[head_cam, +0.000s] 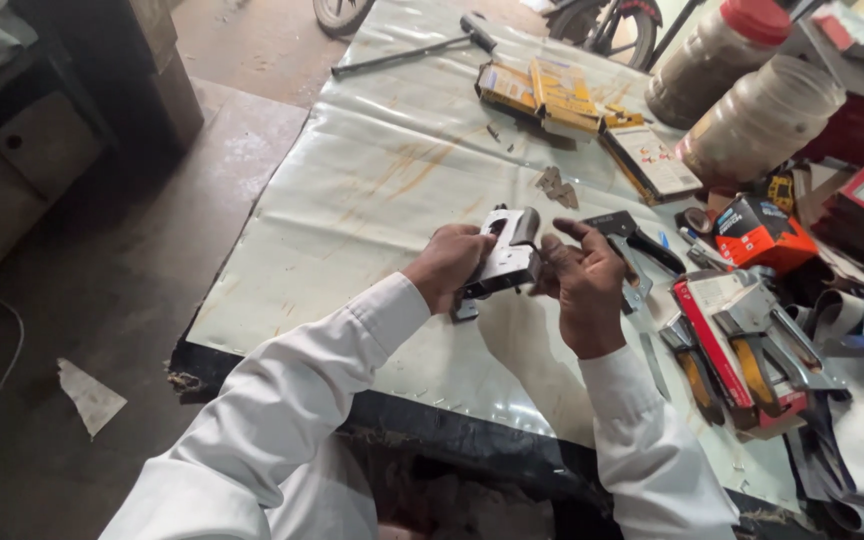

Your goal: The person sits at a workbench and repairs a hand staple gun, using a screwdriver and pliers to unscrew and remove parts, manipulate the internal mechanism, and reassemble the tool, handling small screws and components on the table.

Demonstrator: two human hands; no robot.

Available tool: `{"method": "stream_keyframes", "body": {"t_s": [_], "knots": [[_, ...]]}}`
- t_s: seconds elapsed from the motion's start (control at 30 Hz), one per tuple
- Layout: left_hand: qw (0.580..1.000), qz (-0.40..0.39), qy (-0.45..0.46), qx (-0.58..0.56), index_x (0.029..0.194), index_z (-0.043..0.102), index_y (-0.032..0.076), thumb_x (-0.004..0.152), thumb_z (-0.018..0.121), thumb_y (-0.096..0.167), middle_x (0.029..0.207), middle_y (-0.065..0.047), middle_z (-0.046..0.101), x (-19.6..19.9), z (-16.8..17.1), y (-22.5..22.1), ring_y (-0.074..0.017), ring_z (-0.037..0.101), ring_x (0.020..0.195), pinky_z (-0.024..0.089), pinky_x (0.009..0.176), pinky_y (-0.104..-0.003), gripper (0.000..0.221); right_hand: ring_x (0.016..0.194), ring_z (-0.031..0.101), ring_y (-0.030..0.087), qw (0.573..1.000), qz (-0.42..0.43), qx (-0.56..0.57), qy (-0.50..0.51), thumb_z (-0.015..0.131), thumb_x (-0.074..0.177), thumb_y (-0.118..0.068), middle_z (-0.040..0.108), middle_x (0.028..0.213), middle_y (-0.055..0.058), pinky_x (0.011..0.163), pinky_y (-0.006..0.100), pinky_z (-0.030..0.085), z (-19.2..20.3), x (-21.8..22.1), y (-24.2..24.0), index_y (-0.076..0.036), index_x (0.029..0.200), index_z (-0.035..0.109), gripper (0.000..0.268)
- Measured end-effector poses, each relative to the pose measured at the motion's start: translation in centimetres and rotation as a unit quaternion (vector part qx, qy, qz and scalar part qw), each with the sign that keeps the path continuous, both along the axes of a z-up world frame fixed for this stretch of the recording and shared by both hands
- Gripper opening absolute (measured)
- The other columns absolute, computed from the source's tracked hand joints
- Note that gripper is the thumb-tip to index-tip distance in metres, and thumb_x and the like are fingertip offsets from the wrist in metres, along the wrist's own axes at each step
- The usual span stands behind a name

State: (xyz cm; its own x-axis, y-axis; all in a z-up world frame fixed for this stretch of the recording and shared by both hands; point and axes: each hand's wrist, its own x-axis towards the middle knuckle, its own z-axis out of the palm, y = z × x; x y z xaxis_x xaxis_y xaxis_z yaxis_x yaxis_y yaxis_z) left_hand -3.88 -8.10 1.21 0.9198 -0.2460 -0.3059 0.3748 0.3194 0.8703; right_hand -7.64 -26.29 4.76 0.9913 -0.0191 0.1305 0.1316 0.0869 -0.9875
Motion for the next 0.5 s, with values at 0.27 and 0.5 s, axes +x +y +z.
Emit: {"method": "stream_keyframes", "body": {"t_s": [0.27,0.5], "knots": [[0.986,0.129,0.003,-0.100,0.099,0.063,0.000,0.101,0.052,0.015,0.072,-0.007,0.061,2.3,-1.6,1.5,-0.0164,0.054,0.049,0.049,0.042,-0.035,0.019,0.084,0.073,0.032,0.838,-0.009,-0.537,-0.094,0.074,0.086,-0.028,0.074,0.095,0.020,0.078,0.043,0.056,-1.8,0.0,0.0,-0.005,0.105,0.077,0.030],[0.983,0.142,0.005,-0.118,0.100,0.064,0.001,0.101,0.053,0.020,0.071,-0.005,0.059,3.1,-2.3,1.7,-0.0150,0.053,0.048,0.048,0.042,-0.033,0.022,0.091,0.072,0.035,0.841,-0.007,-0.524,-0.135,0.070,0.088,-0.023,0.075,0.100,0.019,0.084,0.044,0.056,-2.5,0.4,0.3,-0.003,0.099,0.077,0.024]]}}
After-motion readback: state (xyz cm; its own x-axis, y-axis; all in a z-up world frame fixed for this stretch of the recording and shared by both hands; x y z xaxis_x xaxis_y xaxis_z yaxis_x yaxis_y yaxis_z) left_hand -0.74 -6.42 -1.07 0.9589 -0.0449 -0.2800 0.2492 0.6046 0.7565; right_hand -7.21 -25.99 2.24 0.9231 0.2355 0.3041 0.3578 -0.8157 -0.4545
